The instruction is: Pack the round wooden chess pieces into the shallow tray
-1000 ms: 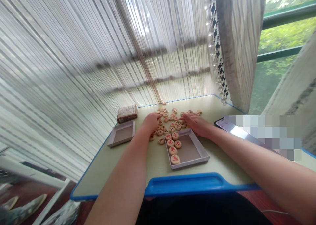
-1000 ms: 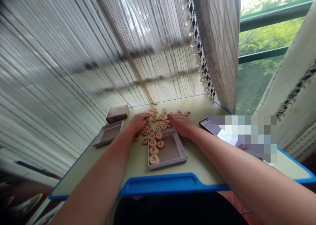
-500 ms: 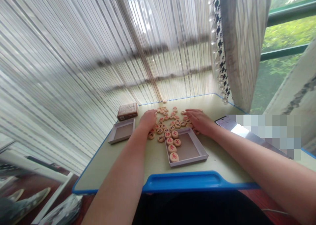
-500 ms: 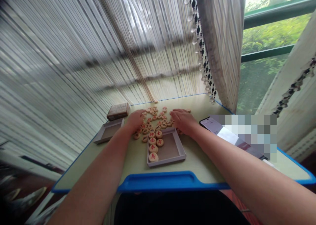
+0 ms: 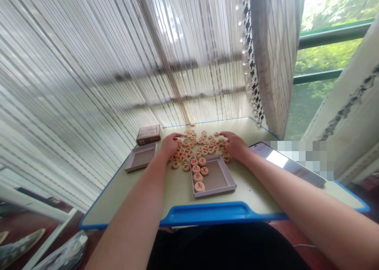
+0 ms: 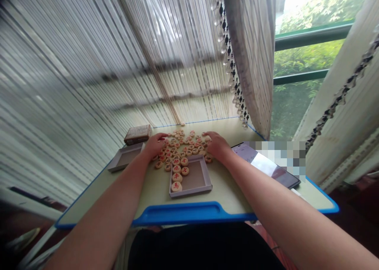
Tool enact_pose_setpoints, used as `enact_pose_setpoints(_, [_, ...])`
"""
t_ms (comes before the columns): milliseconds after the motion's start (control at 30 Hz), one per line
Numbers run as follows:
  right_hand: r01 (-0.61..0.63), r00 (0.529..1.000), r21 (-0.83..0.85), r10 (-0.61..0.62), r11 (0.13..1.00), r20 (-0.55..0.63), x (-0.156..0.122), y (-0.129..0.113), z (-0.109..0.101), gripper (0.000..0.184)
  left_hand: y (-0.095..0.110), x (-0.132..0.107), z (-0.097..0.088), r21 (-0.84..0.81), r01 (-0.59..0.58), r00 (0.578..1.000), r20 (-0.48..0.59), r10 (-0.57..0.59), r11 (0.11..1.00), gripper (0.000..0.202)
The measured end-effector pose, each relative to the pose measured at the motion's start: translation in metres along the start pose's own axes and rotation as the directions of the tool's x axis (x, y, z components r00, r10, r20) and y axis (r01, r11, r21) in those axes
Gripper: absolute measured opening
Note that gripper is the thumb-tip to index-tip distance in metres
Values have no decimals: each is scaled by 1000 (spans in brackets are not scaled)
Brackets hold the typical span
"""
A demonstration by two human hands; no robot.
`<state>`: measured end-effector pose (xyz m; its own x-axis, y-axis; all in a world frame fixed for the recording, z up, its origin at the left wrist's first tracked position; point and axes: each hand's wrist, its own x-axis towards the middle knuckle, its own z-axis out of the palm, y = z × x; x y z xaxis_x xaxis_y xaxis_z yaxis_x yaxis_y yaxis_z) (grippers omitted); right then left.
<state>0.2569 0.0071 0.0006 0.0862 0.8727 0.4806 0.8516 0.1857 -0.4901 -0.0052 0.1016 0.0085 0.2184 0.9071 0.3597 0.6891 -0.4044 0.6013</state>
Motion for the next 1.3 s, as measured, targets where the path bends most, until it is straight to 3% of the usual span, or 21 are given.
enact_pose_setpoints(167, [-163,983,-125,172,979,66,2,9,-3,53,-1,-1,2,-24,2,999,-37,-3,1000,42])
enact_pose_setpoints(300, [-83,994,-129,91,988,58,3,8,0,45,2,-1,3,-116,88,994,-57,-95,989,43])
enact_pose_setpoints(400, [-51,991,-142,68,989,115,5,3,0,37,2,-1,1,-143,104,989,-86,-117,984,43])
enact_pose_setpoints(500, [-91,976,-182,123,979,177,5,-1,-1,36,2,-2,-1,-95,60,990,-123,-71,994,42])
enact_pose_setpoints(833, [-96,961,-396,189,913,202,10,1,-1,36,9,-6,-8,78,-32,979,-200,47,996,38])
enact_pose_setpoints(967, [-99,963,-377,183,921,195,9,-1,-3,35,6,-4,-8,128,-67,968,-231,95,990,39])
enact_pose_setpoints(1067, [-191,967,-292,231,937,109,5,-5,-8,30,4,-2,-8,157,-81,967,-228,116,984,39])
enact_pose_setpoints(1167, [-120,991,-197,129,973,33,-1,-9,-16,29,3,-2,-8,182,-88,966,-226,129,979,39])
enact_pose_setpoints(1300, [129,984,-142,-109,981,138,-6,-12,-22,24,2,-1,-8,209,-109,963,-221,155,972,38])
